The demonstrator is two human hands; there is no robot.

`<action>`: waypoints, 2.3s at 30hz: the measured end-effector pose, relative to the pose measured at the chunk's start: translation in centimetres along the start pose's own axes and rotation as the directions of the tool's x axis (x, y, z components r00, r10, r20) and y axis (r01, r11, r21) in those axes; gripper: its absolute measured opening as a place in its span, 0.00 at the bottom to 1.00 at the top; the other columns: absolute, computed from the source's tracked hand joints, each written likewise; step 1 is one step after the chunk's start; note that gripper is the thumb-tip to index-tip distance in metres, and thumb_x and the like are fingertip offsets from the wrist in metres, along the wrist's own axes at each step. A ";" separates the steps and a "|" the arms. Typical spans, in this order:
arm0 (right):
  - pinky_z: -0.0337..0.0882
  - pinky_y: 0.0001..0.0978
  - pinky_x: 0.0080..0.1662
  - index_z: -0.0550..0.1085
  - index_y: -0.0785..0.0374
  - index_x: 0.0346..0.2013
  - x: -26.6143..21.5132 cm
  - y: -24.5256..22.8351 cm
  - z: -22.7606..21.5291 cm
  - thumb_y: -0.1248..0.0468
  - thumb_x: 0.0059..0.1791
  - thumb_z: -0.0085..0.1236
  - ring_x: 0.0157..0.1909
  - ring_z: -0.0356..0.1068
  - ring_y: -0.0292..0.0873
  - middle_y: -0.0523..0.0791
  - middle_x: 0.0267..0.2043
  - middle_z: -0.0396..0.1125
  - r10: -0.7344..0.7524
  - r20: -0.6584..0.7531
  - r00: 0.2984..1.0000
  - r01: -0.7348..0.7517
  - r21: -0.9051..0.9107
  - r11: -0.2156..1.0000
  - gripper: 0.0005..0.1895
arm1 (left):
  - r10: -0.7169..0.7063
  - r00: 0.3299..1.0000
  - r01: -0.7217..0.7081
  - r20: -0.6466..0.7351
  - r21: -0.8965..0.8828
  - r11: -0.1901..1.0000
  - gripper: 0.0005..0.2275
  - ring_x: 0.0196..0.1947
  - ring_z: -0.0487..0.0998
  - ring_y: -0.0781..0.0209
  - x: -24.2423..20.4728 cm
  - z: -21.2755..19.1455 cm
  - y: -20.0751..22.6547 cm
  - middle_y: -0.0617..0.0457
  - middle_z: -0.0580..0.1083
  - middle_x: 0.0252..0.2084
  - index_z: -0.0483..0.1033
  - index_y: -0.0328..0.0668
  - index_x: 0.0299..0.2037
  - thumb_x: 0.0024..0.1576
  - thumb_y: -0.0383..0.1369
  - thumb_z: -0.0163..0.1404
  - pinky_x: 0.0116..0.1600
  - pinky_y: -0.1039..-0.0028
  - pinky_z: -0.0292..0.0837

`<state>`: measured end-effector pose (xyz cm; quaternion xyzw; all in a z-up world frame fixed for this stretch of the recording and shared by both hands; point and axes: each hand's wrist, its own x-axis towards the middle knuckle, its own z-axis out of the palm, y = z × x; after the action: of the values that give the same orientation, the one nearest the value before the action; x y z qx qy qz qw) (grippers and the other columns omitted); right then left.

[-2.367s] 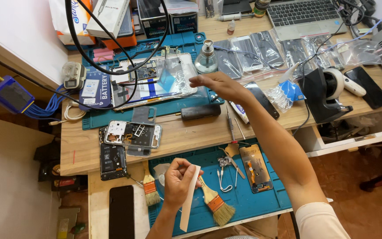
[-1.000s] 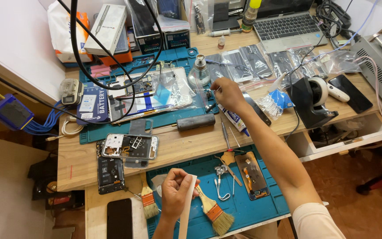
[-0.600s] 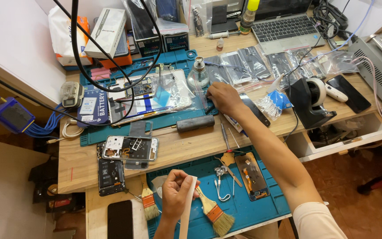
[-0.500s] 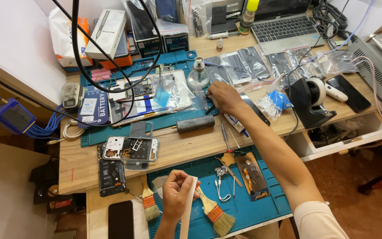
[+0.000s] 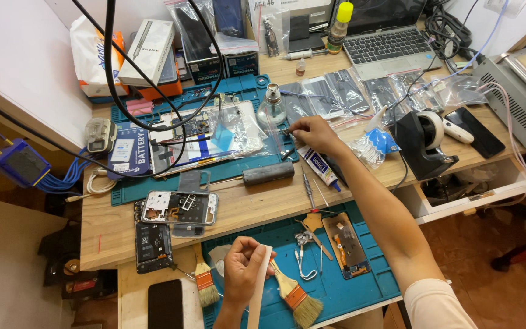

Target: The person disassembles a smartphone, removes the back cover, and handles internal components. They then clean a small part with a white cloth and apply adhesive from a tube to a strip of material.

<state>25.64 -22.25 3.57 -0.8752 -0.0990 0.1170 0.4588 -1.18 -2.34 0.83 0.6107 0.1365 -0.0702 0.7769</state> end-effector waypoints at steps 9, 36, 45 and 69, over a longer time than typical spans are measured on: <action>0.59 0.28 0.30 0.74 0.61 0.44 0.1 0.1 0.0 0.68 0.43 0.40 0.26 0.61 0.35 0.44 0.33 0.70 0.053 -0.037 0.998 -0.058 -0.137 0.989 0.18 | 0.006 1.000 -0.006 0.006 -0.025 1.000 0.07 0.16 0.78 0.57 0.0 0.0 -0.2 0.37 0.79 0.27 0.67 0.37 0.32 0.50 0.32 0.48 0.22 0.75 0.75; 0.64 0.40 0.33 0.71 0.59 0.45 -0.7 -1.2 1.1 0.67 0.45 0.48 0.33 0.67 0.46 0.47 0.31 0.69 -0.107 -0.015 0.994 0.093 -0.386 0.918 0.13 | 0.019 1.000 -0.019 -0.007 -0.062 0.998 0.06 0.13 0.76 0.57 0.0 0.0 0.0 0.36 0.78 0.25 0.66 0.36 0.30 0.50 0.31 0.48 0.20 0.75 0.74; 0.64 0.41 0.38 0.65 0.57 0.52 -0.7 -1.5 1.4 0.68 0.41 0.51 0.43 0.63 0.47 0.47 0.43 0.62 -0.131 0.007 0.991 0.122 -0.428 0.896 0.24 | 0.021 1.000 -0.022 -0.012 -0.079 0.997 0.06 0.14 0.76 0.56 0.0 0.0 0.0 0.36 0.78 0.25 0.66 0.36 0.30 0.51 0.30 0.48 0.21 0.74 0.74; 0.63 0.43 0.27 0.69 0.63 0.13 -0.6 -2.0 3.8 0.65 0.38 0.53 0.31 0.65 0.55 0.48 0.25 0.63 0.053 0.040 0.998 -0.008 -0.724 0.690 0.09 | 0.039 0.999 -0.039 -0.002 -0.068 0.997 0.06 0.14 0.76 0.57 -0.2 -0.1 0.0 0.37 0.78 0.25 0.66 0.37 0.31 0.50 0.31 0.48 0.22 0.74 0.75</action>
<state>23.86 -18.34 3.17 -0.9829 -0.1355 0.1014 0.0726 -1.34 -2.26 0.87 0.5865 0.1271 -0.0500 0.7984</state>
